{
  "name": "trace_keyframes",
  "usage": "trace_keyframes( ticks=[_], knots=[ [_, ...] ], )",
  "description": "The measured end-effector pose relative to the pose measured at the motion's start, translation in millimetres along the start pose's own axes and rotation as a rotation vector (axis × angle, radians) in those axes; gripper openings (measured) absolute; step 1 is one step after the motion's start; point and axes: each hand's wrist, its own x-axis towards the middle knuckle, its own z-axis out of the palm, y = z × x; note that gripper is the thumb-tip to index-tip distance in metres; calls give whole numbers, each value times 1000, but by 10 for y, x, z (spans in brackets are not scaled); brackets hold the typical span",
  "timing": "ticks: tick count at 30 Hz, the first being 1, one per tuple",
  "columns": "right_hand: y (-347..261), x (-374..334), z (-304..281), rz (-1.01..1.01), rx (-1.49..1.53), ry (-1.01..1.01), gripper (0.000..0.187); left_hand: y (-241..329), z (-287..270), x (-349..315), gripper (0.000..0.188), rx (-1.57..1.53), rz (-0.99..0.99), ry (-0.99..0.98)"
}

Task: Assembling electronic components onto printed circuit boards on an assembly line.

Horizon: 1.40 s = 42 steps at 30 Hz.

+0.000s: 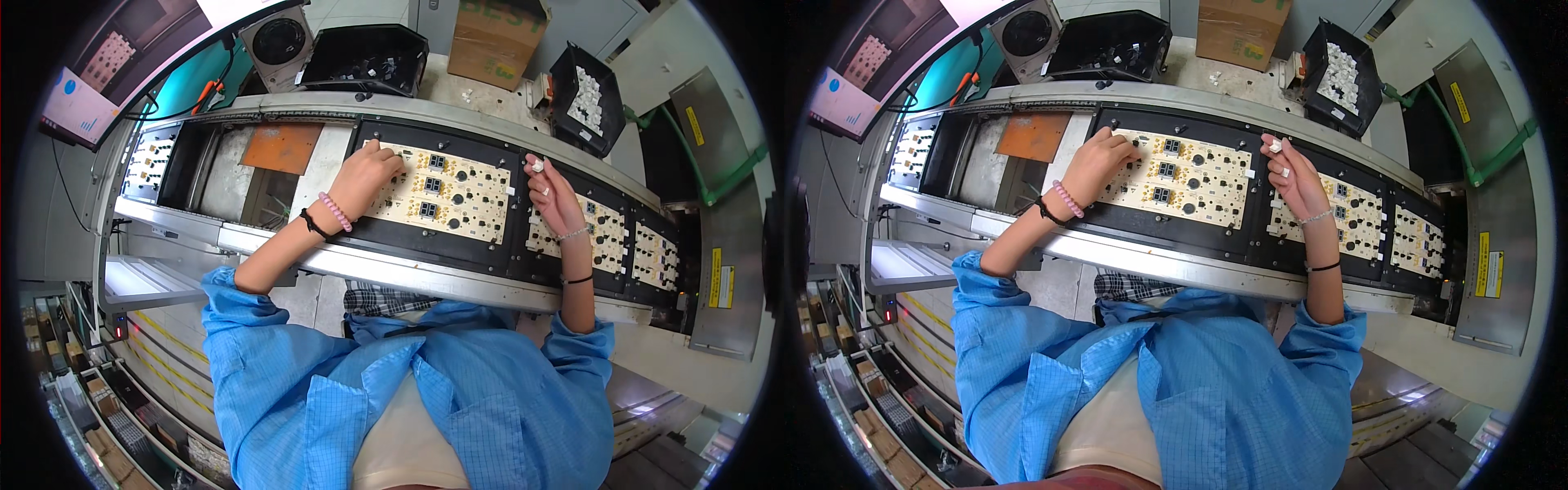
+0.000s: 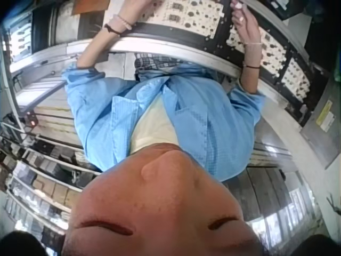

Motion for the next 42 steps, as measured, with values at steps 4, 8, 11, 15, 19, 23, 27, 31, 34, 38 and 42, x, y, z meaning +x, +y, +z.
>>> trace_keyframes(
  ticks=[4, 8, 11, 15, 19, 23, 27, 31, 34, 38, 42],
  knots=[
    [60, 26, 112, -24, -29, -76, 40, -124, -85, -48, 13, 8, 26, -30],
    [83, -8, 127, -74, -58, -50, 42, -136, -101, -67, 18, 6, 64, -1],
    [65, -55, 160, -132, -195, -60, 41, -227, -95, -62, 16, -139, 63, -1],
    [44, -223, 390, -153, -470, 8, 39, -651, -73, -50, 20, -810, -247, 1],
    [183, -303, 321, -228, -860, 7, 30, -974, -103, -65, 29, -2196, -799, 96],
    [200, -323, 185, -196, -1317, 126, 15, -1187, 39, -105, 47, -2094, -899, 464],
    [222, -340, 120, -500, -1673, 35, 17, -1130, 61, -25, 48, -2081, -808, 471],
    [211, -373, 175, -595, -1850, 37, 17, -1107, 85, -7, 41, -2232, -763, 456],
    [191, -392, 168, -640, -1947, 36, 17, -1079, 84, 13, 34, -2243, -789, 438],
    [163, -390, 139, -671, -1995, 9, 18, -1007, 63, 51, 28, -2197, -807, 344],
    [122, -365, 168, -668, -2043, -22, 19, -1106, 173, -4, 27, -2073, -831, 312]
  ],
)
